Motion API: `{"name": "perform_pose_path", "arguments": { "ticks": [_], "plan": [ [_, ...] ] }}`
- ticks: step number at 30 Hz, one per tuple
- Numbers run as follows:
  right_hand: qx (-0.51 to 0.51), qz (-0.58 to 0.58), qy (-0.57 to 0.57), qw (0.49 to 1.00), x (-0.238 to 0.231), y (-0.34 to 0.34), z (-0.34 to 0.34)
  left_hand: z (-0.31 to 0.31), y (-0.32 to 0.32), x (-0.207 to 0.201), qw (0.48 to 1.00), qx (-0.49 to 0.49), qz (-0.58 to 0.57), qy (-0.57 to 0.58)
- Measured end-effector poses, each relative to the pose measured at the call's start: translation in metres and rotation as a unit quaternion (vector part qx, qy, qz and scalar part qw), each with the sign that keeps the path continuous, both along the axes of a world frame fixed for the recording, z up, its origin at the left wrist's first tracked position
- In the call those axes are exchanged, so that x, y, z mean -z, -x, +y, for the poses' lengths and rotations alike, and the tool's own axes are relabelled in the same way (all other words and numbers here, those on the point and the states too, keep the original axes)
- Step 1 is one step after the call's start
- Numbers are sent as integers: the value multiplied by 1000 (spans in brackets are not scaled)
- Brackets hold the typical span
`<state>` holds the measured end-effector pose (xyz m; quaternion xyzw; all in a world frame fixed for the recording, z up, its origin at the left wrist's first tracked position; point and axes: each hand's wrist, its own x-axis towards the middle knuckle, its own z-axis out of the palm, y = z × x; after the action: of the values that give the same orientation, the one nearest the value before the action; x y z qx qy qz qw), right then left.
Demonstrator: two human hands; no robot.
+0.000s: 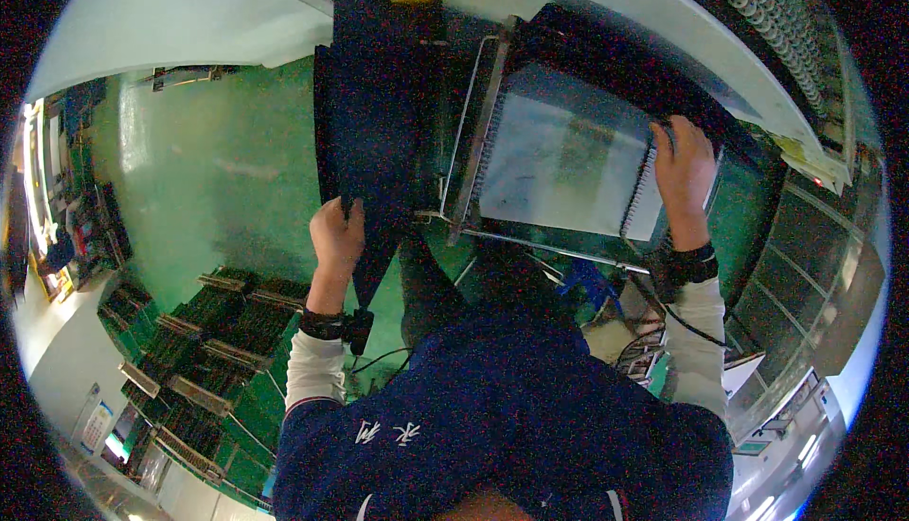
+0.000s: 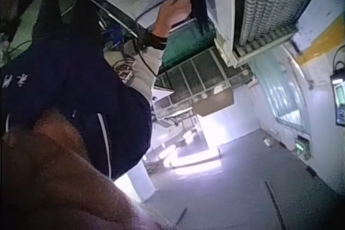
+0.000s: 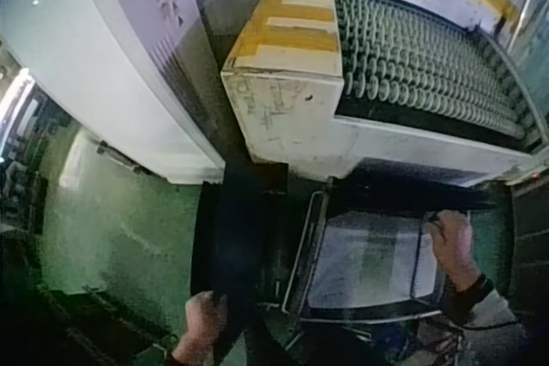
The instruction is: The recorder moves circuit board panels from storage racks to a processing machine and reorganizes them into different racks.
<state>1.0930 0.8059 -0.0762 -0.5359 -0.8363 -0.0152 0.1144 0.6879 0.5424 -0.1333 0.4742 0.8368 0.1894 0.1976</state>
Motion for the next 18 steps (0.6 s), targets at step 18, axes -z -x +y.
{"name": "perform_pose_path", "arguments": {
  "ticks": [18],
  "plan": [
    [4, -22, 0, 1000, -1, 1, 2, 27, -19, 132, 997, -1, -4, 78]
  ]
}}
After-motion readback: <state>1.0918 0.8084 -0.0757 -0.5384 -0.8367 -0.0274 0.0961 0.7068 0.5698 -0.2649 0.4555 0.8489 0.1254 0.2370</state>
